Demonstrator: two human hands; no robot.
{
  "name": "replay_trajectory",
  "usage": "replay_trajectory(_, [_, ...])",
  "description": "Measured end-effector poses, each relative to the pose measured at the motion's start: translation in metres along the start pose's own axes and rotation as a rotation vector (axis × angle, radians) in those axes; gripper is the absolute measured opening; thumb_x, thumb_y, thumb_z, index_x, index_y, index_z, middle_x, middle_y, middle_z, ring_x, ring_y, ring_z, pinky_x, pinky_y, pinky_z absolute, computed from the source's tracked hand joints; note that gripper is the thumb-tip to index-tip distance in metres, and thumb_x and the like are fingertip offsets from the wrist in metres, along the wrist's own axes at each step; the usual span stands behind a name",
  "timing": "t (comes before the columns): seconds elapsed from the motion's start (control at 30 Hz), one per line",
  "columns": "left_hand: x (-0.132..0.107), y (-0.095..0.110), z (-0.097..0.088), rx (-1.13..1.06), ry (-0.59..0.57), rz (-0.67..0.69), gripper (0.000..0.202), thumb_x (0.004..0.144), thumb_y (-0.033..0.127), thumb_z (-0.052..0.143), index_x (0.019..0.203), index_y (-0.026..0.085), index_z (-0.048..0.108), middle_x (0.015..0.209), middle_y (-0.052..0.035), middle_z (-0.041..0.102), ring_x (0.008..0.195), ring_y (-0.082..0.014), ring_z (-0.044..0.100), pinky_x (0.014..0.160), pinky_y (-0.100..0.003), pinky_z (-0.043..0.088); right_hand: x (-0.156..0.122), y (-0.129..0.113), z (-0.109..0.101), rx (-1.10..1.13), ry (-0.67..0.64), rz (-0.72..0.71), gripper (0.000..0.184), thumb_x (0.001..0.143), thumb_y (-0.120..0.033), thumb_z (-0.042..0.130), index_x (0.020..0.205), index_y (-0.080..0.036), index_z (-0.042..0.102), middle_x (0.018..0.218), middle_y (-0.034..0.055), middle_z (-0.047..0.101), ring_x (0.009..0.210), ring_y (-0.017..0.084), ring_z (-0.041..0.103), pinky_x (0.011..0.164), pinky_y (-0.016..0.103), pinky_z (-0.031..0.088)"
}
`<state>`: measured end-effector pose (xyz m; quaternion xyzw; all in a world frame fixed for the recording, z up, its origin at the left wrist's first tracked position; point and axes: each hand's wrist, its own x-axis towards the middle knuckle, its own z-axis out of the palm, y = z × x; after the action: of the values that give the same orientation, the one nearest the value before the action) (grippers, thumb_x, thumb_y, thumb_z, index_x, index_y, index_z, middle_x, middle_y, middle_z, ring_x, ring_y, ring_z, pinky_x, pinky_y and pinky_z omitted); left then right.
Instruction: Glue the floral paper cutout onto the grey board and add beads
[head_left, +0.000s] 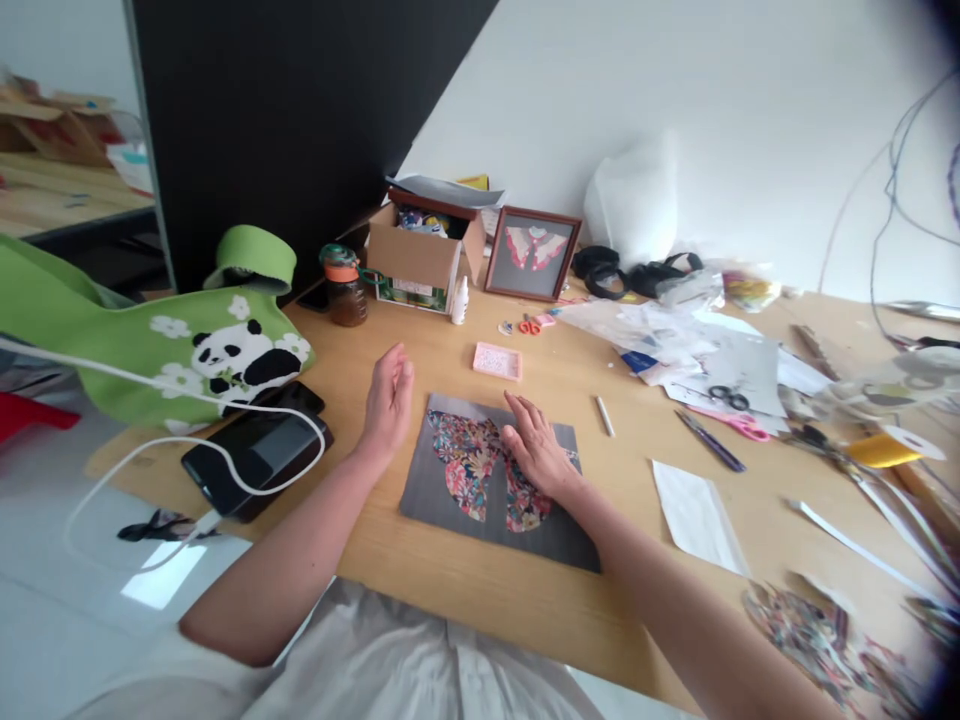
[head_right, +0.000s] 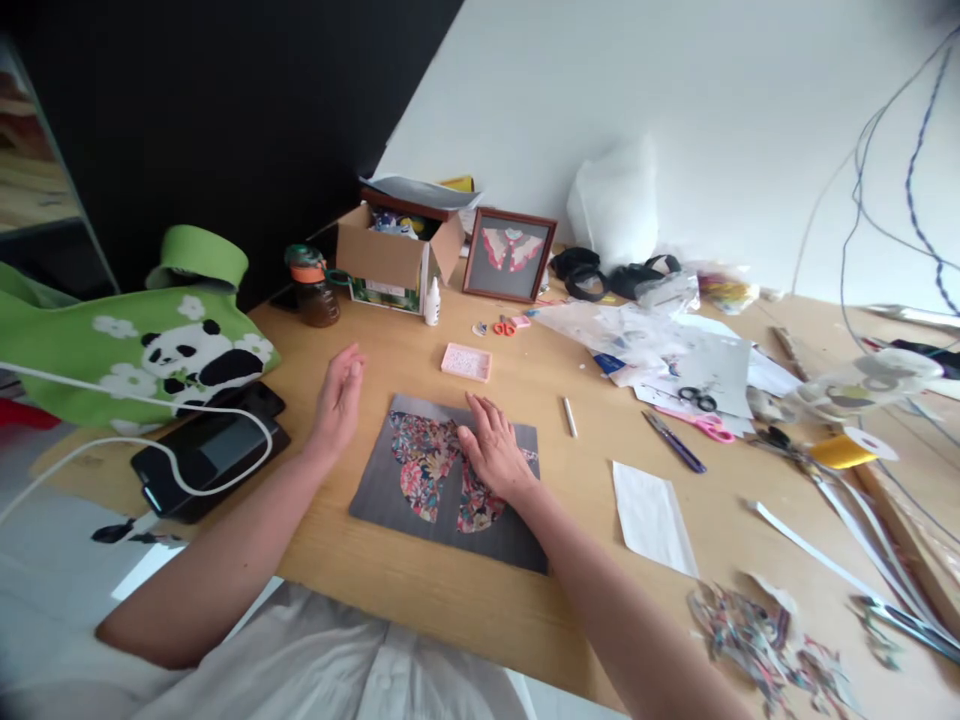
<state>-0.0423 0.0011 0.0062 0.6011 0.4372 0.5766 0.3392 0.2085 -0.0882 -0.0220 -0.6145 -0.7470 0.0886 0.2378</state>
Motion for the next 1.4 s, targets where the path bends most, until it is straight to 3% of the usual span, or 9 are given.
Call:
replay_trajectory(0.1, [-0.001, 0.000, 0.000, -0.020, -0.020, -0.013, 0.068, 0.091, 0.073, 0.042, 0.133, 0.020, 0.050, 0.127, -0.0158, 0.059, 0.117, -0.0260, 0.058, 0.105, -0.046, 0.044, 0.009, -0.003, -0.010, 0.021, 0.012, -0.012, 0.065, 0.102, -0.057, 0.019, 0.155, -0.019, 0.026, 0.150, 0.0171, 0.039, 0.143, 0.028, 0.032, 0.116, 0.054, 0.030])
replay_trajectory(0.23, [-0.002, 0.002, 0.001, -0.043, -0.030, -0.027, 0.068, 0.091, 0.072, 0.042, 0.134, 0.019, 0.049, 0.128, -0.0160, 0.058, 0.118, -0.0262, 0.058, 0.106, -0.046, 0.043, 0.035, -0.038, -0.012, -0.054, 0.066, -0.080, 0.065, 0.103, -0.055, 0.020, 0.154, -0.015, 0.029, 0.152, 0.0169, 0.038, 0.147, 0.029, 0.025, 0.119, 0.053, 0.023])
replay_trajectory(0.43, [0.002, 0.004, -0.003, -0.088, 0.045, -0.010, 0.062, 0.093, 0.068, 0.042, 0.133, 0.022, 0.049, 0.126, -0.0133, 0.059, 0.118, -0.0249, 0.057, 0.107, -0.046, 0.042, 0.058, -0.092, 0.031, -0.201, 0.027, -0.146, 0.059, 0.104, -0.044, 0.026, 0.155, -0.014, 0.029, 0.157, 0.0127, 0.036, 0.150, 0.029, 0.017, 0.121, 0.055, 0.013])
replay_trajectory(0.57, [0.004, 0.007, -0.004, -0.106, 0.059, 0.008, 0.062, 0.094, 0.068, 0.042, 0.133, 0.021, 0.049, 0.125, -0.0131, 0.059, 0.118, -0.0244, 0.058, 0.108, -0.046, 0.042, 0.051, -0.091, 0.052, -0.250, -0.042, -0.152, 0.059, 0.104, -0.044, 0.031, 0.154, -0.013, 0.031, 0.156, 0.0146, 0.038, 0.150, 0.032, 0.016, 0.120, 0.059, 0.011])
replay_trajectory(0.73, [0.002, 0.011, -0.004, -0.130, 0.029, 0.006, 0.060, 0.095, 0.066, 0.042, 0.134, 0.022, 0.048, 0.125, -0.0126, 0.058, 0.119, -0.0240, 0.058, 0.107, -0.044, 0.044, 0.056, -0.088, 0.047, -0.204, -0.086, -0.121, 0.059, 0.104, -0.045, 0.028, 0.154, -0.014, 0.031, 0.155, 0.0137, 0.039, 0.149, 0.031, 0.021, 0.119, 0.059, 0.016])
replay_trajectory(0.87, [0.002, 0.011, -0.005, -0.127, 0.018, 0.025, 0.059, 0.094, 0.066, 0.043, 0.134, 0.023, 0.048, 0.125, -0.0127, 0.058, 0.119, -0.0242, 0.058, 0.107, -0.045, 0.043, 0.072, -0.101, 0.044, -0.190, -0.030, -0.106, 0.058, 0.104, -0.044, 0.026, 0.154, -0.014, 0.031, 0.157, 0.0138, 0.035, 0.150, 0.030, 0.018, 0.120, 0.058, 0.014])
replay_trajectory(1.13, [0.003, 0.012, -0.007, -0.124, 0.031, 0.015, 0.059, 0.094, 0.065, 0.044, 0.133, 0.022, 0.048, 0.123, -0.0129, 0.059, 0.116, -0.0244, 0.059, 0.105, -0.046, 0.045, 0.073, -0.109, 0.068, -0.206, -0.083, -0.182, 0.059, 0.105, -0.042, 0.028, 0.152, -0.009, 0.034, 0.155, 0.0175, 0.038, 0.149, 0.033, 0.019, 0.121, 0.058, 0.011])
replay_trajectory(1.3, [0.005, 0.011, -0.006, -0.127, 0.046, 0.034, 0.055, 0.095, 0.063, 0.044, 0.133, 0.022, 0.048, 0.122, -0.0122, 0.059, 0.115, -0.0234, 0.059, 0.105, -0.045, 0.045, 0.090, -0.100, 0.058, -0.081, -0.076, -0.100, 0.056, 0.105, -0.043, 0.024, 0.152, -0.014, 0.034, 0.154, 0.0137, 0.040, 0.147, 0.030, 0.026, 0.119, 0.057, 0.021])
replay_trajectory(1.4, [0.005, 0.011, -0.006, -0.151, 0.050, 0.050, 0.054, 0.096, 0.062, 0.045, 0.133, 0.022, 0.048, 0.123, -0.0125, 0.058, 0.116, -0.0230, 0.058, 0.105, -0.044, 0.045, 0.112, -0.098, 0.047, -0.047, 0.025, -0.022, 0.056, 0.105, -0.043, 0.022, 0.153, -0.014, 0.032, 0.154, 0.0130, 0.040, 0.147, 0.028, 0.026, 0.118, 0.054, 0.025])
